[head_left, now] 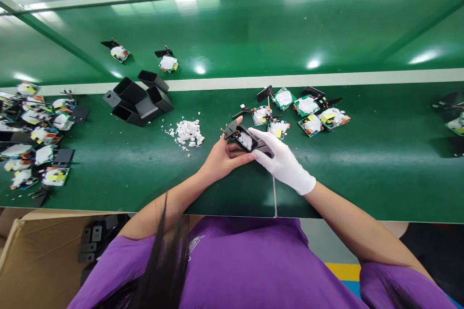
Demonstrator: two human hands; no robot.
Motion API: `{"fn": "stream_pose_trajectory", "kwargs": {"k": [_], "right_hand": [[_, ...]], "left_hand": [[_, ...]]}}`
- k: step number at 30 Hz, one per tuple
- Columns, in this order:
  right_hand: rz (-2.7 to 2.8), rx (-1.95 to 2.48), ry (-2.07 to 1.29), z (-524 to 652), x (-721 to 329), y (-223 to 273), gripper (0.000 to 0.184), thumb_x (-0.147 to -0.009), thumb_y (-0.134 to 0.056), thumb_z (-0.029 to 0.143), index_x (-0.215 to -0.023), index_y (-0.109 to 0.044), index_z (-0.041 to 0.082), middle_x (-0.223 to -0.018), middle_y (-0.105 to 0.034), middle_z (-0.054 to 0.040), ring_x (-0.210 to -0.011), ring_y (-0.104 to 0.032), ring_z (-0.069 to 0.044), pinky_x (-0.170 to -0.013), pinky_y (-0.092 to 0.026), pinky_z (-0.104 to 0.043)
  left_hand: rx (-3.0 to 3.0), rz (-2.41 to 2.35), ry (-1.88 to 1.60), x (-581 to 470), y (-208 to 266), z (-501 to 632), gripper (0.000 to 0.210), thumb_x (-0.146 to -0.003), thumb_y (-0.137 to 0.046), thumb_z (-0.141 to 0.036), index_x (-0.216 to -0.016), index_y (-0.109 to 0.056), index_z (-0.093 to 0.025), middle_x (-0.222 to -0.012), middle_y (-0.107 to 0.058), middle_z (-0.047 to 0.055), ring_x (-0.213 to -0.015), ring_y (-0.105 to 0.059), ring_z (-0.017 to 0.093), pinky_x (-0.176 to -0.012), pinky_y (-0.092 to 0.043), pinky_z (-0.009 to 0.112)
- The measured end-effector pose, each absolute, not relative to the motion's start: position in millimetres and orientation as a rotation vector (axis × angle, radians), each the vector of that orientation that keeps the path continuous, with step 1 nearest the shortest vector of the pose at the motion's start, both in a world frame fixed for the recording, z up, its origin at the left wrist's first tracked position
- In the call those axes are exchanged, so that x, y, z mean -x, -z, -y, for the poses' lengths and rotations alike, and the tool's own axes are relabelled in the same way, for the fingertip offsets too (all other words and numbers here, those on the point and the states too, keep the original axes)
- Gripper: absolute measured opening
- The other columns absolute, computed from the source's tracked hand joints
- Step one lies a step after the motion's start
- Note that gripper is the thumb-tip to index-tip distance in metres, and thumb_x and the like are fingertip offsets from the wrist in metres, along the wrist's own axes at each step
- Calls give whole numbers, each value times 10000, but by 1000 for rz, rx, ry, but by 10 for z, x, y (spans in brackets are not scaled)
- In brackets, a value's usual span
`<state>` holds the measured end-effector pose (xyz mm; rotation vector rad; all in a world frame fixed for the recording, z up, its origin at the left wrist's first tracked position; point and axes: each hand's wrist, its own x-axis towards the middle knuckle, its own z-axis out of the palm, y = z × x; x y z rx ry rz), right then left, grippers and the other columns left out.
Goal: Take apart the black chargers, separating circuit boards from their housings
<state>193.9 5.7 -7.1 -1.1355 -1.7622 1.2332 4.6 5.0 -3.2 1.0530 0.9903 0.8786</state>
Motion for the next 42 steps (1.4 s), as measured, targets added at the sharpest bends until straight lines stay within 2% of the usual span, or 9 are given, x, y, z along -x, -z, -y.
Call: {"fn": "stream_pose_trajectory", "kwargs": {"k": [13, 21, 28, 35, 42], "right_hand": [[1803, 1133, -1189, -54, -1948, 56, 466, -959, -573, 326, -1417, -531, 252, -1229, -651, -104, -1005, -691, -217, -866, -634, -394], [1807, 1135, -1209, -45, -1955, 67, 480, -957, -569, 319, -1430, -517, 260, -1260, -636, -103, -1022, -699, -225, -866, -640, -396], [1843, 1139, -1179, -45, -1955, 87, 519, -948, -562, 292, -1460, -487, 254, -1227, -647, -108, -1046, -699, -241, -894, -634, -423], [1865, 1139, -1162, -49, -1970, 83, 522, -949, -556, 287, -1465, -485, 260, -1210, -651, -108, -1045, -696, -248, -882, -636, -432], [1877, 1139, -1152, -51, -1963, 93, 515, -959, -557, 303, -1469, -489, 273, -1238, -651, -110, -1050, -693, -249, -883, -636, -435]], "left_hand": [[-1056, -1014, -883, -38, 34, -50, 1088, -700, -874, -482, -1583, -258, -327, -1235, -679, 77, -993, -735, 231, -912, -636, 401], [-1057, -1016, -879, -39, 38, -54, 1077, -673, -889, -503, -1565, -312, -323, -1137, -701, 57, -971, -732, 223, -897, -640, 395], [-1080, -1050, -875, -28, 12, -43, 1022, -664, -904, -459, -1532, -374, -357, -1268, -648, 62, -1030, -719, 236, -962, -607, 422], [-1128, -1076, -878, -22, -4, -40, 891, -699, -882, -402, -1481, -468, -300, -1257, -647, 60, -1016, -700, 217, -975, -593, 402], [-1219, -1115, -928, -19, -6, -43, 895, -693, -877, -446, -1475, -476, -273, -1316, -633, 82, -1103, -665, 249, -969, -581, 376]]}}
